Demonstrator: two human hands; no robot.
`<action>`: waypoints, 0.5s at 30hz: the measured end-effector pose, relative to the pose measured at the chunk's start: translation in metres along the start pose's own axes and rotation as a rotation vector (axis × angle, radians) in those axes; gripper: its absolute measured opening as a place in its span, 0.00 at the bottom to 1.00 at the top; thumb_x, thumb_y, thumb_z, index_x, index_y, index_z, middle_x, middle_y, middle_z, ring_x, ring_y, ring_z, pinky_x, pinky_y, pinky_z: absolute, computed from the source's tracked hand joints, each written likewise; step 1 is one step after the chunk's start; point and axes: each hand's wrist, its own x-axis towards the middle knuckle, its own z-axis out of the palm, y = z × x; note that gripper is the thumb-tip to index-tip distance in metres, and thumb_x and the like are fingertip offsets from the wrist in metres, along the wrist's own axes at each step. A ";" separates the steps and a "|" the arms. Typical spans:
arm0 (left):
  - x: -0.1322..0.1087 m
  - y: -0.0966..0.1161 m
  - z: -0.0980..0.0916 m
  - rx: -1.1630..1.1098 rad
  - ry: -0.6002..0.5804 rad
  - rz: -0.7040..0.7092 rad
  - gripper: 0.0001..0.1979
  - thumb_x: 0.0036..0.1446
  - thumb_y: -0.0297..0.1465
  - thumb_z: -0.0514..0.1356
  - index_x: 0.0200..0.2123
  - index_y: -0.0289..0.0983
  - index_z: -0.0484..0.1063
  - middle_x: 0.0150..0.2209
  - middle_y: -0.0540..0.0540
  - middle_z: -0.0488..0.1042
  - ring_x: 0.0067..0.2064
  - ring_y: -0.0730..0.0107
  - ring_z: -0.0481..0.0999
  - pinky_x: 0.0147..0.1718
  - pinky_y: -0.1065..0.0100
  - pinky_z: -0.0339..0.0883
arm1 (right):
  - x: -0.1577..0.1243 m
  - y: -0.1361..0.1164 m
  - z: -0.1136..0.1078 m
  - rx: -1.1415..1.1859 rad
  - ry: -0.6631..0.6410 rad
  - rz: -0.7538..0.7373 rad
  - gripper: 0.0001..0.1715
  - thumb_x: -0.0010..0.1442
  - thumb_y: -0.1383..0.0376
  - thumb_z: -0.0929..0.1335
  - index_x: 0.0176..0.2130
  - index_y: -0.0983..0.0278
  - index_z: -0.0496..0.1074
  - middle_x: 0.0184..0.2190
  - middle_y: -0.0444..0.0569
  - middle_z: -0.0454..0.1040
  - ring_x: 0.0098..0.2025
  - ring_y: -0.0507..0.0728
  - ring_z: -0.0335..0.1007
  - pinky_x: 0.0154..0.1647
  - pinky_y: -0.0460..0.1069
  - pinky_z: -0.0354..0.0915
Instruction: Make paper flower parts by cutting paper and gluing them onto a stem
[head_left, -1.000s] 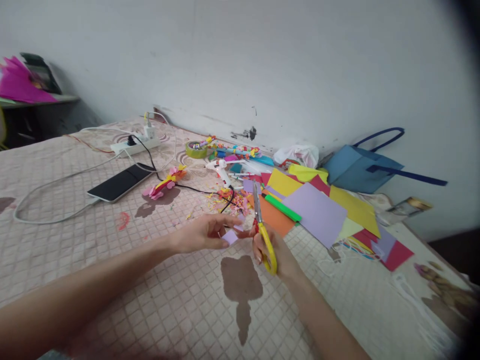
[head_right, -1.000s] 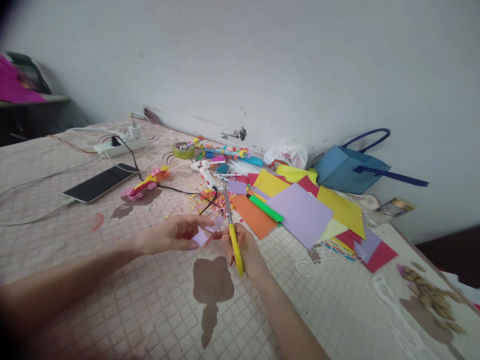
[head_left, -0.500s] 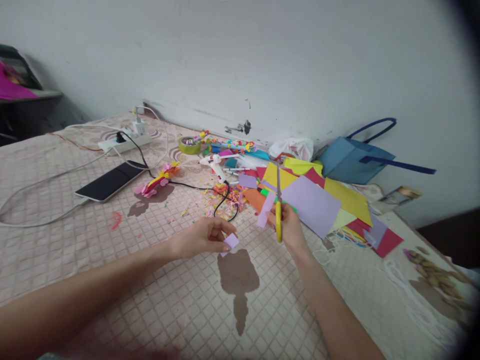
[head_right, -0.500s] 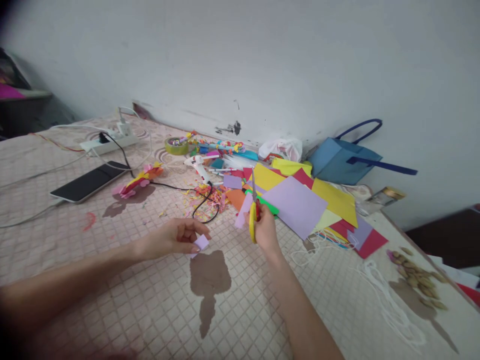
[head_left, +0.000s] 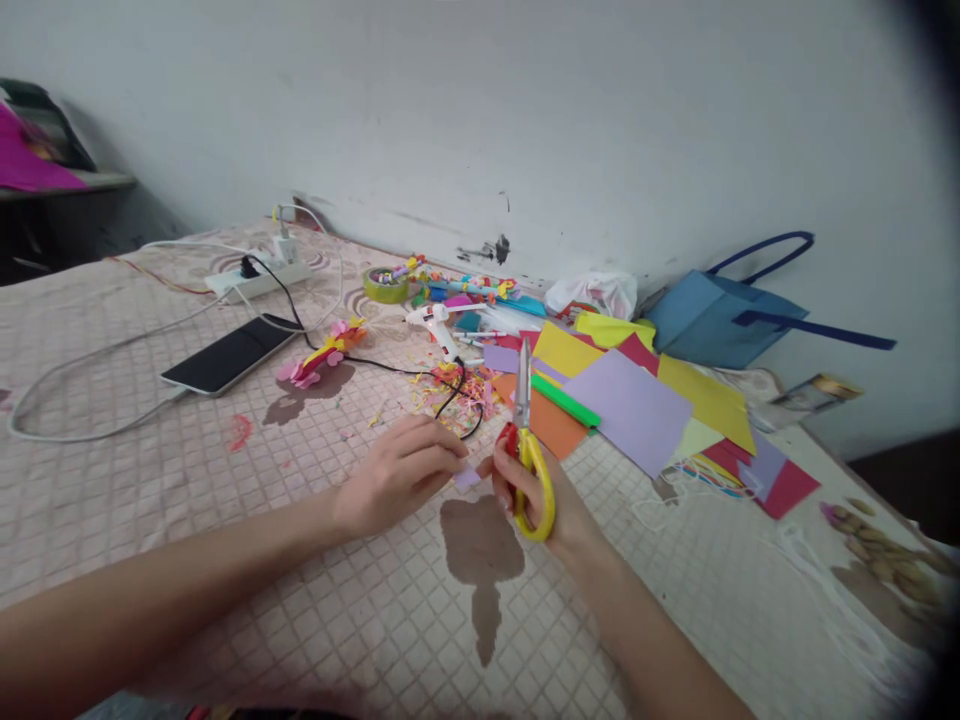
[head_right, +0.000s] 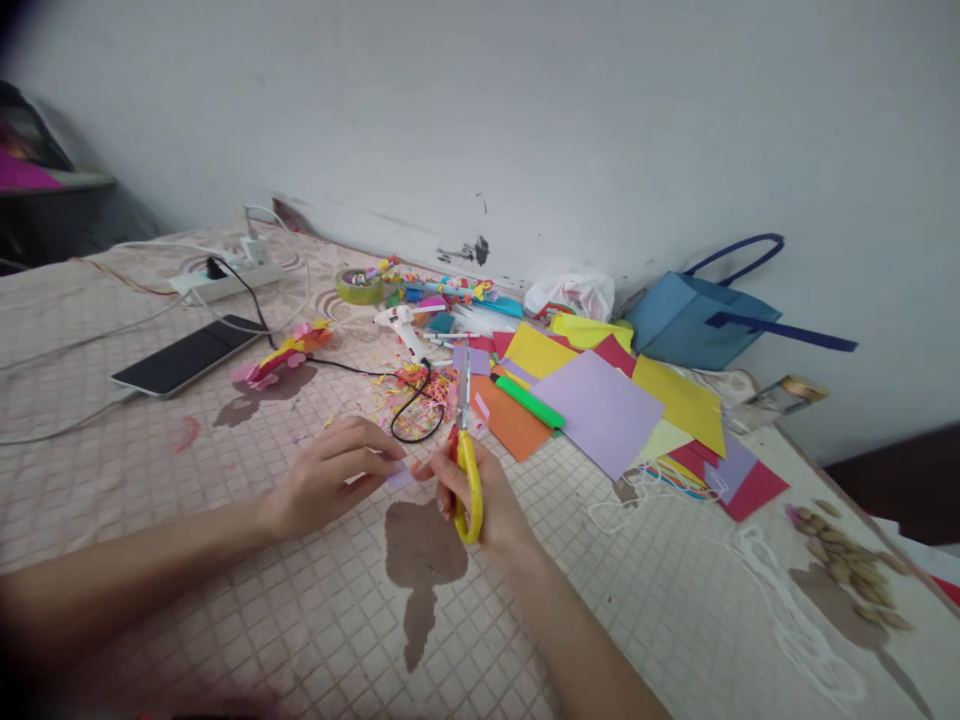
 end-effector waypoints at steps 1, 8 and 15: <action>-0.002 -0.002 -0.001 0.062 -0.007 0.053 0.06 0.58 0.24 0.54 0.33 0.39 0.70 0.38 0.45 0.76 0.40 0.67 0.72 0.40 0.64 0.64 | -0.002 0.002 0.004 0.029 -0.031 0.012 0.17 0.55 0.53 0.68 0.30 0.63 0.61 0.18 0.39 0.67 0.15 0.46 0.55 0.15 0.42 0.53; -0.005 -0.007 -0.001 0.173 -0.118 0.207 0.10 0.57 0.22 0.55 0.41 0.40 0.68 0.45 0.46 0.75 0.46 0.64 0.70 0.47 0.60 0.59 | -0.005 0.010 0.011 0.187 -0.016 0.049 0.16 0.50 0.61 0.72 0.31 0.62 0.61 0.18 0.36 0.62 0.16 0.45 0.56 0.16 0.41 0.52; 0.003 -0.003 0.005 -0.276 -0.055 -0.407 0.16 0.59 0.25 0.49 0.50 0.37 0.65 0.46 0.42 0.72 0.46 0.66 0.71 0.43 0.64 0.66 | -0.004 0.003 0.006 0.073 0.059 0.030 0.16 0.47 0.63 0.72 0.32 0.62 0.60 0.21 0.36 0.63 0.18 0.45 0.55 0.17 0.42 0.53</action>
